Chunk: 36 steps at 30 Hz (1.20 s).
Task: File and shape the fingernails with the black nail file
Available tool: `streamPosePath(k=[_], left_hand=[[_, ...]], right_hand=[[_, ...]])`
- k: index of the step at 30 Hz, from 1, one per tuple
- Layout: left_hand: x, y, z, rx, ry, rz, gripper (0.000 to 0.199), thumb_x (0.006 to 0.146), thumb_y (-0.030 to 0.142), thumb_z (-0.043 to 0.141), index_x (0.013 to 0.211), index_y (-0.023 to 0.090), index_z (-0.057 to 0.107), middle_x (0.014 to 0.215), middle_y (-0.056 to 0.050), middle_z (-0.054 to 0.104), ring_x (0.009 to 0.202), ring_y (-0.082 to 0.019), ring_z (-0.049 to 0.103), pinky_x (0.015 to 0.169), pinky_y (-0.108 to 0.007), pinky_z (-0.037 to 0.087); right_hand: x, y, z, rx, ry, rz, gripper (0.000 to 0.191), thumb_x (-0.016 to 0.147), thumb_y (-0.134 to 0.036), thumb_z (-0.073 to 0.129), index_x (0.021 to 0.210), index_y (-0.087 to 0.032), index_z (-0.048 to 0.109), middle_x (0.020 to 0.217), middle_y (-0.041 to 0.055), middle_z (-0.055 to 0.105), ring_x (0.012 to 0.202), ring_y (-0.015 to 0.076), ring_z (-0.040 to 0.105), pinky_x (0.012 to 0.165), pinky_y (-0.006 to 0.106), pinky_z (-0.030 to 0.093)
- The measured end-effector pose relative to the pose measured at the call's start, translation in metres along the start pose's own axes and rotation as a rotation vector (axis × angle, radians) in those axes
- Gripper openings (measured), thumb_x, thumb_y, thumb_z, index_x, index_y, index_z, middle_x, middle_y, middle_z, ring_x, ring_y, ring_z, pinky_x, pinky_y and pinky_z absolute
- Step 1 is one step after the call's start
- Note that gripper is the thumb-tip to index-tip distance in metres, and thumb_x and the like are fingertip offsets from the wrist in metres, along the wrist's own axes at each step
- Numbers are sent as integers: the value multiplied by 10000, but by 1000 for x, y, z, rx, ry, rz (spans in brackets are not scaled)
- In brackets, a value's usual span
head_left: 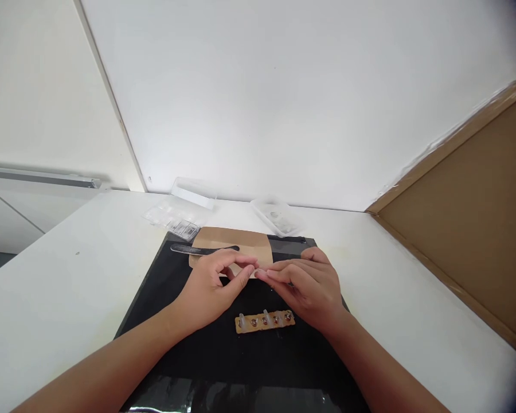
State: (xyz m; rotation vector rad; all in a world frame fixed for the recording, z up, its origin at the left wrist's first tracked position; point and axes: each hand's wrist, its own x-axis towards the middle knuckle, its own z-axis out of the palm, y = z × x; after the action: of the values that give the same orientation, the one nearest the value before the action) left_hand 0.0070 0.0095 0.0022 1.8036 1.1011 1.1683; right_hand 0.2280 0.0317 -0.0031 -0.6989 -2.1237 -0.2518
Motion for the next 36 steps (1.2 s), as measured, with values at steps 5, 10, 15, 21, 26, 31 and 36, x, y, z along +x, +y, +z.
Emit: streamPosePath(k=[5, 10, 15, 21, 26, 31, 36], left_hand=[[2, 0, -1, -30, -8, -31, 209, 974, 326, 643, 1084, 230, 793, 999, -44, 802, 830, -172, 750, 724, -271, 611], [2, 2, -1, -76, -17, -36, 184, 952, 333, 683, 1024, 236, 822, 1036, -59, 808, 893, -205, 757, 733, -292, 621], [0, 1, 1, -122, -12, -63, 133, 906, 329, 750, 978, 264, 841, 1029, -41, 811, 888, -201, 762, 712, -282, 623], [-1, 0, 1, -147, -50, -86, 119, 892, 306, 770, 983, 287, 844, 1018, -23, 820, 892, -199, 770, 726, -281, 627], [-3, -2, 2, -121, -68, -117, 148, 886, 350, 779, 1005, 286, 840, 973, -34, 823, 840, -214, 765, 718, -321, 633], [-4, -1, 4, -106, -66, -152, 171, 869, 373, 795, 978, 246, 828, 896, -47, 817, 692, -172, 720, 588, -273, 567], [-1, -1, 1, -88, -44, -151, 180, 878, 394, 780, 926, 223, 807, 870, -37, 800, 631, -125, 655, 550, -233, 500]], right_hand=[[1, -3, -3, -44, 0, -34, 203, 921, -207, 757, 805, -240, 593, 818, -73, 805, 642, 108, 734, 657, 344, 358], [-2, -3, -6, -82, -45, -36, 204, 941, -232, 734, 790, -257, 600, 861, -73, 805, 649, 105, 715, 676, 354, 356], [-2, -4, -8, -63, -139, -54, 217, 978, -281, 700, 786, -257, 600, 866, -81, 805, 640, 98, 697, 690, 361, 335], [0, -6, -5, 74, -124, -4, 227, 940, -311, 758, 839, -241, 566, 806, -78, 787, 646, 107, 701, 707, 353, 328], [1, -5, -4, 133, -134, 102, 234, 906, -372, 790, 867, -240, 601, 758, -73, 761, 615, 104, 671, 717, 348, 328], [3, -6, -8, 228, -163, 172, 206, 876, -340, 821, 929, -244, 646, 763, -63, 712, 680, 112, 657, 732, 335, 355], [3, -8, -12, 561, -123, 380, 303, 771, -308, 899, 966, -255, 674, 870, -4, 657, 839, 176, 640, 769, 335, 460]])
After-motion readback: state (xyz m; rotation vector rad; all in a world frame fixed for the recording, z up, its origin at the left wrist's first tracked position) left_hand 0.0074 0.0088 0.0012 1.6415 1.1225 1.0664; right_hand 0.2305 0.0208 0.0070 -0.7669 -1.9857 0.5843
